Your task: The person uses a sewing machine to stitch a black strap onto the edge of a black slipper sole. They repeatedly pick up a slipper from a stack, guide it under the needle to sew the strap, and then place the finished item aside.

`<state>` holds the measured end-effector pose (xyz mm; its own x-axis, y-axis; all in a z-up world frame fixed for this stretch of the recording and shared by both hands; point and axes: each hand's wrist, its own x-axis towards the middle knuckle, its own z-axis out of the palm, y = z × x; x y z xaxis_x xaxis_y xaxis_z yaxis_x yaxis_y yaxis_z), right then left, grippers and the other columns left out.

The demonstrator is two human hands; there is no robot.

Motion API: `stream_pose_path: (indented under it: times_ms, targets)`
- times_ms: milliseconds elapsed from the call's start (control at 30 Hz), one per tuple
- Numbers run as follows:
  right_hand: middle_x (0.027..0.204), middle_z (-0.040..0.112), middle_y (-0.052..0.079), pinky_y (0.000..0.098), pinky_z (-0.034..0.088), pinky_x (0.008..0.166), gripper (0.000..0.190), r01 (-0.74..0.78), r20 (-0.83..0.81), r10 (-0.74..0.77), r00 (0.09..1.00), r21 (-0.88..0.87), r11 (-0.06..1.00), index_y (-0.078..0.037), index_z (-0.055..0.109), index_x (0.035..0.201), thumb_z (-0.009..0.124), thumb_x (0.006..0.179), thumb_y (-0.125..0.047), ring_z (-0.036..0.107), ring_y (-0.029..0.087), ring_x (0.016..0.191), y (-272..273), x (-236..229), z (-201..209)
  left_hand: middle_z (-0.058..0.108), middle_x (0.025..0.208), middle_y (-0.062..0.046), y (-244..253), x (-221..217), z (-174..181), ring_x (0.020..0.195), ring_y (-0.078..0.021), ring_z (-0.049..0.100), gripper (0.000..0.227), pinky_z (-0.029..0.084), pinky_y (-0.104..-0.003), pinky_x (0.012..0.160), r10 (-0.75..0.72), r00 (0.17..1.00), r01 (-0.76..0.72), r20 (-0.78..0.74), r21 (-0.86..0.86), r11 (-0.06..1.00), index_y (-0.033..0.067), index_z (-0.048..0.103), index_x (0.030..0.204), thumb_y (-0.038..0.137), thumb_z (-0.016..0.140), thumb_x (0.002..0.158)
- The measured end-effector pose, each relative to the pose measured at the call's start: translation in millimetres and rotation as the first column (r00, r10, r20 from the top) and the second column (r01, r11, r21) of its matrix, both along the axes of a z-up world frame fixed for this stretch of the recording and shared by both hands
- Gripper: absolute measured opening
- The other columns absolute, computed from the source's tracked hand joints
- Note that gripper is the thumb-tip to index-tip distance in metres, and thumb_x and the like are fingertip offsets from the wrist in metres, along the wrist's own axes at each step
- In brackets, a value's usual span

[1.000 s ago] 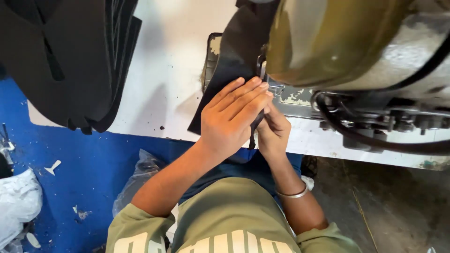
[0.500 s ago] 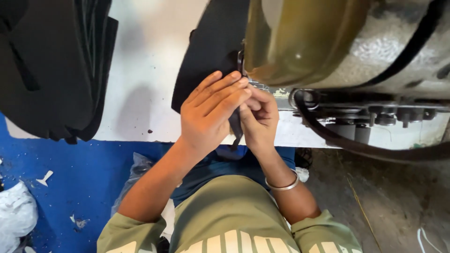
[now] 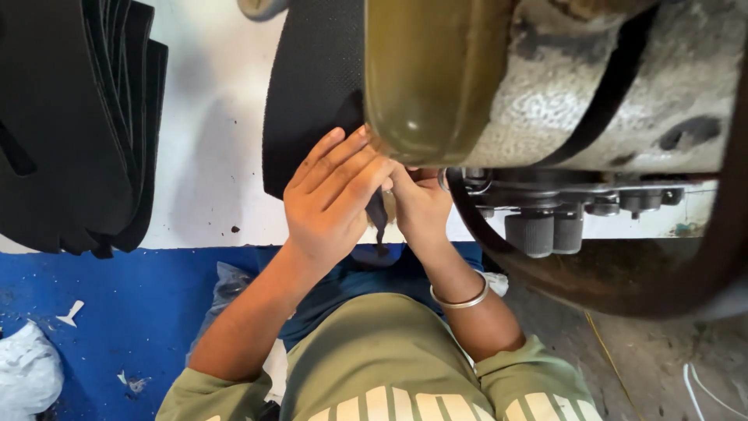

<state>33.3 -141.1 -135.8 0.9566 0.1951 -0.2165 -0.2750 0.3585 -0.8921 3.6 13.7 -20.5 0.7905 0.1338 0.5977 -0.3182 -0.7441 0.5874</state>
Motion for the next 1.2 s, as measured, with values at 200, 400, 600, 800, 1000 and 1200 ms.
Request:
stream_pose_path:
  times_ms: [200, 400, 600, 800, 1000, 1200]
  targets:
    - [0.107, 0.069, 0.006, 0.0243, 0.053, 0.083, 0.014, -0.031, 0.093, 0.036, 0.995, -0.055, 0.998, -0.003, 0.06, 0.114, 0.068, 0.103, 0.002, 0.064, 0.01, 0.092, 0, 6, -8, 0.074, 0.114, -0.011, 3, 2, -11, 0.124, -0.0289, 0.068, 0.019, 0.05, -0.046, 0.114, -0.016, 0.997, 0.011, 0.072, 0.062, 0.998, 0.0039, 0.073, 0.114, 0.0, 0.073, 0.095]
    - [0.096, 0.069, 0.002, 0.027, 0.059, 0.077, 0.011, -0.155, 0.102, 0.163, 0.981, -0.087, 0.984, -0.006, 0.062, 0.11, 0.062, 0.104, -0.015, 0.068, 0.011, 0.086, -8, 18, 51, 0.076, 0.123, -0.009, 20, 9, -27, 0.128, -0.0231, 0.065, 0.013, 0.046, -0.042, 0.115, -0.088, 0.983, 0.05, 0.158, 0.23, 0.972, 0.007, 0.074, 0.113, 0.009, 0.077, 0.101]
    - [0.104, 0.069, 0.001, 0.0251, 0.051, 0.092, 0.026, -0.367, 0.091, 0.402, 0.911, -0.261, 0.893, 0.0, 0.067, 0.118, 0.061, 0.108, -0.023, 0.063, 0.009, 0.098, 0, 17, 65, 0.071, 0.127, -0.012, -11, -80, -89, 0.128, -0.0246, 0.063, 0.026, 0.047, -0.043, 0.116, -0.227, 0.974, 0.216, 0.019, 0.246, 0.945, 0.005, 0.071, 0.121, 0.006, 0.074, 0.095]
    - [0.113, 0.069, 0.005, 0.0264, 0.05, 0.098, 0.026, -0.372, 0.088, 0.39, 0.917, -0.165, 0.913, 0.005, 0.066, 0.128, 0.062, 0.112, -0.014, 0.062, 0.011, 0.103, -6, 4, 47, 0.07, 0.13, -0.014, 7, -169, -110, 0.127, -0.0291, 0.066, 0.032, 0.049, -0.046, 0.114, -0.243, 0.955, 0.28, -0.171, 0.24, 0.93, 0.0029, 0.069, 0.12, 0.011, 0.063, 0.09]
    - [0.106, 0.071, 0.014, 0.0344, 0.056, 0.085, 0.025, -0.42, 0.027, 0.423, 0.906, -0.084, 0.904, 0.006, 0.063, 0.122, 0.058, 0.113, -0.017, 0.067, 0.02, 0.089, -15, -17, 36, 0.058, 0.142, -0.015, 145, -157, -59, 0.138, -0.0305, 0.053, 0.034, 0.038, -0.054, 0.118, 0.606, 0.794, -0.605, 0.046, 0.167, 0.779, 0.0037, 0.055, 0.139, 0.01, 0.06, 0.105]
    - [0.107, 0.071, 0.015, 0.0364, 0.059, 0.084, 0.025, -0.412, 0.009, 0.417, 0.909, -0.132, 0.901, 0.006, 0.063, 0.117, 0.056, 0.111, -0.017, 0.067, 0.02, 0.089, -18, -30, 31, 0.017, 0.167, -0.03, 234, -131, -54, 0.156, -0.0509, 0.024, 0.12, 0.026, -0.061, 0.129, 0.796, 0.592, -0.739, -0.127, 0.309, 0.599, 0.0057, 0.002, 0.166, 0.055, 0.086, 0.095]
